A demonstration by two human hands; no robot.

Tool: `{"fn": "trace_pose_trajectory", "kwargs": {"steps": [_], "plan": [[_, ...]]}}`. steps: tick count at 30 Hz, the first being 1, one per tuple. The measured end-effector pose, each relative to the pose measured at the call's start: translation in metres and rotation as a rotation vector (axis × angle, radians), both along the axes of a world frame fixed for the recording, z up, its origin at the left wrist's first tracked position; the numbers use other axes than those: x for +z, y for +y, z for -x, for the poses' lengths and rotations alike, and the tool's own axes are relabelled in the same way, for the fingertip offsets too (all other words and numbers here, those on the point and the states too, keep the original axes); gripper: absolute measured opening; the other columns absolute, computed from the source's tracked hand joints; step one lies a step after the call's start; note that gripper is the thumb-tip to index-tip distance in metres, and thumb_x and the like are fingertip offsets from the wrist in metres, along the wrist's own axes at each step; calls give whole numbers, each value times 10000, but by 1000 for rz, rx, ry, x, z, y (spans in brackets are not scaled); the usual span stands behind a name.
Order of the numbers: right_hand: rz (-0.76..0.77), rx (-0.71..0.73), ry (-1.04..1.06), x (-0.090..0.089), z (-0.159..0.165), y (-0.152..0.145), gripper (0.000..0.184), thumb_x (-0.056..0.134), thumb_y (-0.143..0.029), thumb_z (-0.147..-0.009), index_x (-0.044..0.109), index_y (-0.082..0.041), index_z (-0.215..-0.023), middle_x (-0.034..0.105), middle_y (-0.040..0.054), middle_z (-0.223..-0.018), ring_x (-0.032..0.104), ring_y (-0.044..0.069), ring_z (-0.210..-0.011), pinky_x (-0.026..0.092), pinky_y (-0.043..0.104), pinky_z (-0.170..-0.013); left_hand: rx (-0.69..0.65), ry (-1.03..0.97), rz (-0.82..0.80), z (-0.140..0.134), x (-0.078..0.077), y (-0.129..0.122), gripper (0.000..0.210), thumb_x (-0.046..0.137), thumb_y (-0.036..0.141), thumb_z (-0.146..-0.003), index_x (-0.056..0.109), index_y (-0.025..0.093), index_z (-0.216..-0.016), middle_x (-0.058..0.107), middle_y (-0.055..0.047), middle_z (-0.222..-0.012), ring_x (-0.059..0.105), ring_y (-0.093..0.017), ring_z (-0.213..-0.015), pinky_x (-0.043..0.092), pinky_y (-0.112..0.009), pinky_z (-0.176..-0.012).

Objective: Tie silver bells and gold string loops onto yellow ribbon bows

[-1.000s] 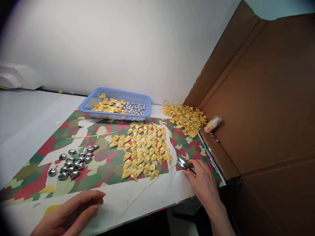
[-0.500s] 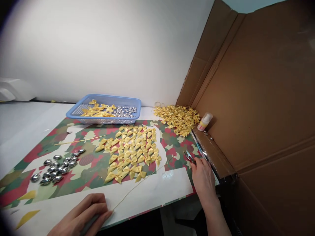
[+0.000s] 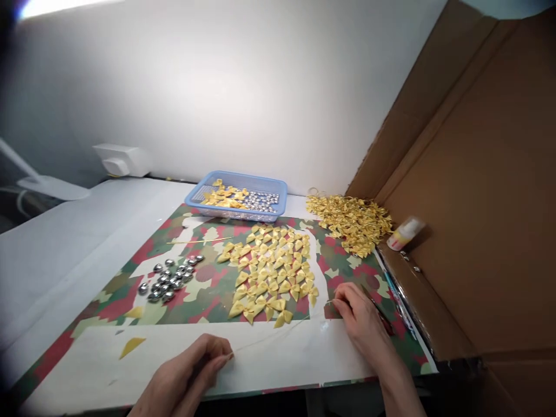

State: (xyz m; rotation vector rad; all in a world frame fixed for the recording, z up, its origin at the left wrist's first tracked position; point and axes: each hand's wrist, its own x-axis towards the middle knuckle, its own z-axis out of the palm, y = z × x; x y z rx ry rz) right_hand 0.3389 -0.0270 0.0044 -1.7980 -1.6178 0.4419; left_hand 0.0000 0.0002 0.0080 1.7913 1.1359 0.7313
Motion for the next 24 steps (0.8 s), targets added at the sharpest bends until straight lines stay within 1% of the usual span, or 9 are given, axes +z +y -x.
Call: {"fn": "trace_pose_trajectory", "kwargs": {"steps": [3, 6, 8, 11, 13, 15, 18, 21, 24], "plan": [[-35, -8, 56, 9, 14, -9, 269, 468, -402, -1049, 554, -220, -871, 533, -2, -743, 526, 158, -660, 409, 264, -602, 19, -60, 215, -2, 11, 1, 362, 401, 488, -1050, 487, 229, -811, 508, 44, -653, 392, -141, -548, 315, -279, -550], [-98, 21, 114, 32, 44, -13, 279, 480, -396, -1066, 551, -226, -857, 515, 4, -795, 510, 148, -714, 410, 243, -624, 52, -57, 217, -2, 20, 9, 330, 495, 505, -1015, 556, 218, -864, 444, 53, -658, 388, -143, -584, 304, -277, -571], [-178, 87, 202, 52, 68, -11, 253, 529, -362, -1056, 573, -228, -846, 526, 15, -864, 521, 143, -794, 422, 226, -664, 61, -76, 197, -3, 27, 15, 305, 558, 503, -992, 623, 216, -1071, 473, 43, -704, 420, -150, -625, 323, -275, -596], [-260, 249, 415, 77, 103, -4, 240, 589, -355, -1035, 617, -234, -830, 557, 25, -956, 573, 135, -913, 489, 202, -782, -45, -200, 309, -8, 43, 18, 616, 653, 514, -944, 482, 247, -1472, 527, 40, -746, 416, -147, -624, 345, -263, -596], [-232, 299, 643, 86, 119, 1, 293, 649, -403, -1003, 638, -217, -778, 615, 52, -1148, 609, 164, -1111, 518, 247, -943, -171, -332, 438, -14, 54, 18, 747, 722, 511, -904, 417, 283, -1546, 536, 51, -727, 426, -136, -622, 366, -244, -606], [-161, 288, 921, 90, 128, 6, 314, 707, -407, -969, 635, -198, -745, 655, 58, -1185, 681, 156, -1042, 555, 256, -916, -314, -460, 570, -18, 63, 17, 552, 747, 531, -891, 618, 249, -1348, 570, 34, -704, 462, -116, -594, 376, -221, -584], [-15, 283, 1303, 90, 128, 12, 249, 722, -353, -964, 648, -192, -788, 688, 14, -940, 540, 0, -475, 433, 119, -466, -319, -696, 819, -17, 70, 17, 414, 773, 538, -884, 674, 147, -793, 506, 37, -568, 342, -45, -471, 256, -157, -462], [-32, 189, 1415, 88, 124, 16, 244, 764, -340, -927, 676, -175, -770, 644, -6, -826, 374, -40, -397, 300, 82, -383, -143, -940, 1013, -3, 68, 17, 386, 865, 408, -841, 653, 126, -685, 459, 61, -556, 297, -18, -468, 258, -118, -453], [-62, 65, 1346, 81, 124, 18, 355, 848, -393, -841, 643, -136, -705, 593, -10, -723, 374, -25, -419, 344, 99, -412, -17, -1132, 1130, 12, 62, 14, 235, 925, 240, -779, 725, 138, -709, 662, 2, -761, 592, -54, -638, 492, -163, -608]]}}
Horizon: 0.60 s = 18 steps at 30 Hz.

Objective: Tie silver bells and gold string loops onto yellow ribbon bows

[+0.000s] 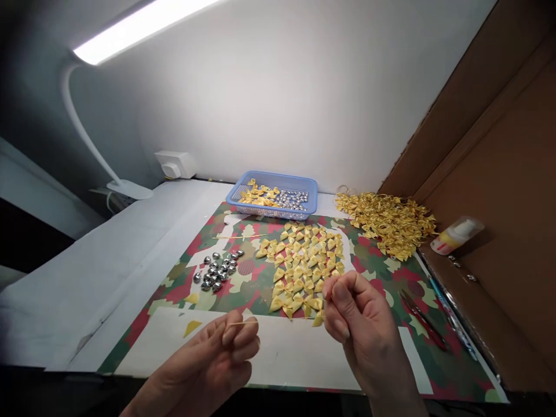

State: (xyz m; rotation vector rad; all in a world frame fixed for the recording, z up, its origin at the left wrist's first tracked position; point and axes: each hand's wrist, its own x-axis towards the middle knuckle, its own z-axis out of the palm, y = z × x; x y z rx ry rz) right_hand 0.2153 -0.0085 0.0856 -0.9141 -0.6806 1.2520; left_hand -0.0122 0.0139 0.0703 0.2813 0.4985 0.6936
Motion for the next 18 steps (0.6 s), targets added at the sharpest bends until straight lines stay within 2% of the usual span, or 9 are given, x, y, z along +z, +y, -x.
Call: {"fn": "trace_pose_trajectory", "kwargs": {"steps": [2, 4, 6, 8, 10, 13, 18], "plan": [[56, 4, -28, -8, 3, 0, 417, 876, -439, -801, 614, -132, -698, 565, -19, -641, 367, -17, -398, 320, 109, -405, 95, -37, 110, 7, -5, -4, 141, 911, 161, -786, 771, 157, -768, 775, -35, -993, 726, -129, -889, 589, -254, -770], [93, -3, -67, -19, 6, 0, 428, 883, -463, -789, 610, -142, -714, 550, -26, -570, 413, 5, -391, 348, 131, -429, 137, -113, 141, 10, -11, -6, 87, 880, 149, -823, 795, 167, -815, 804, -43, -1152, 750, -185, -1056, 614, -312, -860], [94, -28, -126, -29, 10, 0, 419, 884, -471, -786, 625, -147, -727, 597, -9, -584, 469, 23, -395, 419, 168, -483, 146, -290, 113, 12, -20, -5, 53, 832, 140, -875, 813, 190, -878, 817, -20, -1175, 747, -204, -1134, 615, -336, -928], [104, -48, -162, -35, 14, -2, 434, 892, -482, -766, 627, -141, -717, 669, 26, -690, 470, 15, -381, 423, 187, -489, 153, -431, 93, 14, -27, -2, 106, 750, 123, -945, 819, 203, -947, 814, 6, -1196, 716, -205, -1216, 586, -352, -1015], [146, -93, -149, -36, 20, -6, 466, 909, -497, -732, 613, -138, -706, 686, 32, -767, 424, -10, -373, 338, 170, -446, 143, -518, 79, 17, -32, 1, 164, 688, 103, -984, 817, 201, -1008, 803, 23, -1224, 682, -200, -1274, 553, -346, -1070], [215, -146, -119, -32, 32, -14, 519, 919, -538, -695, 584, -143, -689, 623, 2, -698, 382, -9, -414, 214, 155, -438, 114, -591, 58, 18, -36, 3, 190, 647, 107, -1013, 810, 182, -1073, 790, 26, -1254, 669, -192, -1292, 532, -329, -1093], [269, -161, -95, -35, 41, -22, 540, 893, -599, -695, 568, -168, -712, 566, -13, -603, 424, 42, -455, 178, 154, -417, 144, -614, 61, 20, -39, 6, 188, 649, 114, -1013, 811, 184, -1079, 798, 25, -1237, 675, -190, -1282, 533, -327, -1088]]}}
